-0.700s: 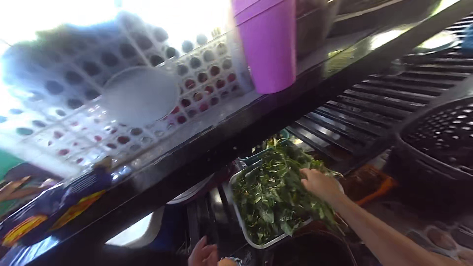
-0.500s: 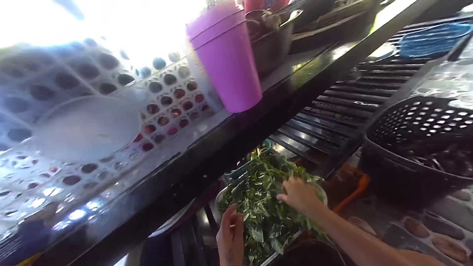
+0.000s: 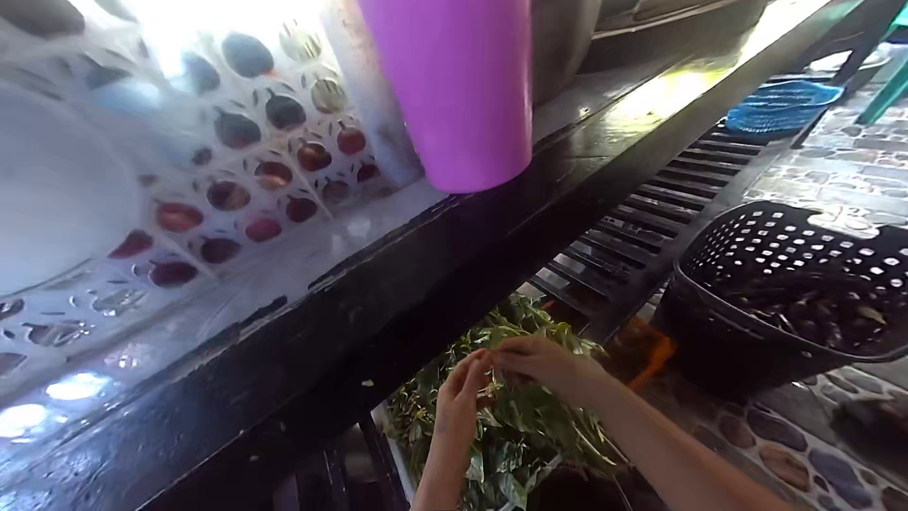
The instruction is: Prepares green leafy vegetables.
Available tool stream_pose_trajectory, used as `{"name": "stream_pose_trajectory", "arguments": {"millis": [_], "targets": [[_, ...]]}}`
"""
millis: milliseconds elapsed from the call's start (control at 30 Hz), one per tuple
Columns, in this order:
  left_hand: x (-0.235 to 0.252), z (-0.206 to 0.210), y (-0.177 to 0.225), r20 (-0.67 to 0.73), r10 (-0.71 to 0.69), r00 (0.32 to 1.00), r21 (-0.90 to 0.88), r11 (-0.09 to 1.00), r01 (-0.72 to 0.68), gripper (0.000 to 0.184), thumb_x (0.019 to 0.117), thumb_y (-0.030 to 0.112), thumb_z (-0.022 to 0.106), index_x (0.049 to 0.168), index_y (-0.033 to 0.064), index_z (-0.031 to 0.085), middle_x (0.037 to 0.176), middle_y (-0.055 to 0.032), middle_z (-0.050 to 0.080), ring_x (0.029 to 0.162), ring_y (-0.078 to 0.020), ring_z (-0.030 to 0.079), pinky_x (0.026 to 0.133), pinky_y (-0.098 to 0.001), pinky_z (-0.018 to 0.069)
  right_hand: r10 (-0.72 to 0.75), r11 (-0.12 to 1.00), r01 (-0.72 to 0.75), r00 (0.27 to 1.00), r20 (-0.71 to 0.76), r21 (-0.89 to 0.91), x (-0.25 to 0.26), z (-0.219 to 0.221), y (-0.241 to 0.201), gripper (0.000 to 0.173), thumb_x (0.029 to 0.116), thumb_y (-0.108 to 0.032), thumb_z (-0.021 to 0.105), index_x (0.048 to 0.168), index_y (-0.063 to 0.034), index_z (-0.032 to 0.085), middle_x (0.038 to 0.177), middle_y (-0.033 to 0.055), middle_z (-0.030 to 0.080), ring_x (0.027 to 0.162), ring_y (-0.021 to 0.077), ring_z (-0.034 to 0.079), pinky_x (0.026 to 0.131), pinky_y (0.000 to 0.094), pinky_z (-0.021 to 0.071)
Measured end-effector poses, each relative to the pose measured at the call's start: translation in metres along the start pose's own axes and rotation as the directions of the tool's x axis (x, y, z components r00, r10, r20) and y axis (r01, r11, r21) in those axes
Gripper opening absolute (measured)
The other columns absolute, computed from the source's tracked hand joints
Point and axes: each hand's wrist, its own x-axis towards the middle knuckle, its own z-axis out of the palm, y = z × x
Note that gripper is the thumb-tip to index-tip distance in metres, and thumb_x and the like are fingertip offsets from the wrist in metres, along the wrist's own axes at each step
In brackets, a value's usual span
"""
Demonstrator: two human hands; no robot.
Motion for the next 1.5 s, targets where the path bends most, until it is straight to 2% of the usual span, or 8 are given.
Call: {"name": "stream_pose_trajectory", "arguments": {"millis": [167,300,533,667,800,1100,1333,1500], "targets": [[0.006,-0.019,-0.015,-0.127,0.064,0.99,-0.196,0.977,-0.088,0.033,0.1078,0.021,0.049,0.123,-0.0019,0.066,0.111,-0.0126,0.07,0.097,-0.0202,0.069,0.084,-0.0361,0.0581,0.087,0.983,-0.084,0.996,-0.009,0.161,0.026,0.036,0.022,0.019,0.1013,-0.022,0.066,0.103,-0.0051,0.073,0.082,-0.0007,0.069,0.072,0.0061,0.063,0.069,0.0226,0.0531],[0.014,-0.028,-0.019,-0.2,0.068,0.978,-0.233,0.966,-0.115,0.024,0.1066,0.012,0.051,0.102,-0.0052,0.068,0.087,-0.013,0.07,0.077,-0.0187,0.069,0.073,-0.0344,0.0593,0.073,0.988,-0.071,0.997,-0.012,0.138,0.032,0.058,0.032,0.019,0.1008,-0.022,0.067,0.103,-0.0054,0.075,0.079,-0.0006,0.07,0.068,0.0055,0.064,0.063,0.0213,0.0526],[0.019,-0.058,-0.001,-0.468,-0.07,0.881,-0.466,0.867,-0.178,0.027,0.1117,0.021,0.039,0.115,0.0028,0.059,0.088,-0.0061,0.068,0.071,-0.0139,0.067,0.066,-0.0291,0.0591,-0.015,0.988,0.053,0.968,-0.25,0.144,0.032,0.063,0.032,0.019,0.1038,-0.018,0.061,0.104,-0.0049,0.075,0.089,0.0024,0.074,0.08,0.0092,0.068,0.075,0.0239,0.056],[0.02,-0.052,0.0,-0.445,-0.082,0.892,-0.499,0.85,-0.171,0.025,0.111,0.019,0.041,0.115,0.0028,0.059,0.09,-0.0059,0.068,0.072,-0.0135,0.068,0.066,-0.028,0.0595,0.118,0.988,-0.114,0.992,-0.04,0.102,0.03,0.066,0.05,0.059,0.0915,-0.048,0.072,0.135,-0.0118,0.057,0.124,0.0093,0.065,0.11,0.0179,0.064,0.095,0.0391,0.0529],[0.023,-0.041,-0.006,-0.4,-0.074,0.913,-0.558,0.81,-0.179,0.027,0.1116,0.019,0.039,0.108,0.0028,0.06,0.083,-0.004,0.067,0.068,-0.0106,0.067,0.063,-0.0239,0.0591,0.084,0.991,-0.089,0.995,0.059,0.096,0.029,0.084,0.055,0.104,0.0688,-0.025,0.093,0.154,-0.0174,0.034,0.151,0.0097,0.046,0.125,0.0186,0.058,0.101,0.0369,0.0524],[0.018,-0.037,-0.006,-0.443,0.011,0.897,-0.531,0.803,-0.272,0.024,0.1103,0.014,0.041,0.101,0.0045,0.061,0.075,-0.0039,0.066,0.061,-0.01,0.065,0.058,-0.0243,0.0575,-0.281,0.96,0.271,0.938,-0.203,-0.075,0.03,0.096,0.057,0.017,0.0952,-0.017,0.072,0.109,-0.0084,0.072,0.102,0.0006,0.073,0.093,0.0072,0.069,0.084,0.0247,0.0573],[0.02,-0.045,-0.006,-0.554,-0.068,0.83,-0.552,0.776,-0.305,0.02,0.1111,0.019,0.04,0.103,0.009,0.055,0.074,0.0032,0.059,0.057,-0.0031,0.061,0.054,-0.017,0.0551,-0.403,0.914,0.374,0.88,-0.253,-0.154,0.025,0.099,0.054,0.013,0.1003,-0.014,0.064,0.108,-0.0087,0.073,0.103,0.0011,0.071,0.09,0.0051,0.066,0.081,0.0201,0.0543],[0.015,-0.067,0.006,-0.679,-0.01,0.734,-0.474,0.769,-0.429,0.019,0.1121,0.023,0.037,0.101,0.0161,0.052,0.076,0.007,0.057,0.061,-0.0004,0.06,0.056,-0.0153,0.054,-0.278,0.96,0.276,0.912,-0.303,-0.048,0.018,0.09,0.042,0.015,0.1016,-0.016,0.062,0.111,-0.0085,0.072,0.09,-0.0006,0.069,0.077,0.0034,0.062,0.072,0.0197,0.0513]]}}
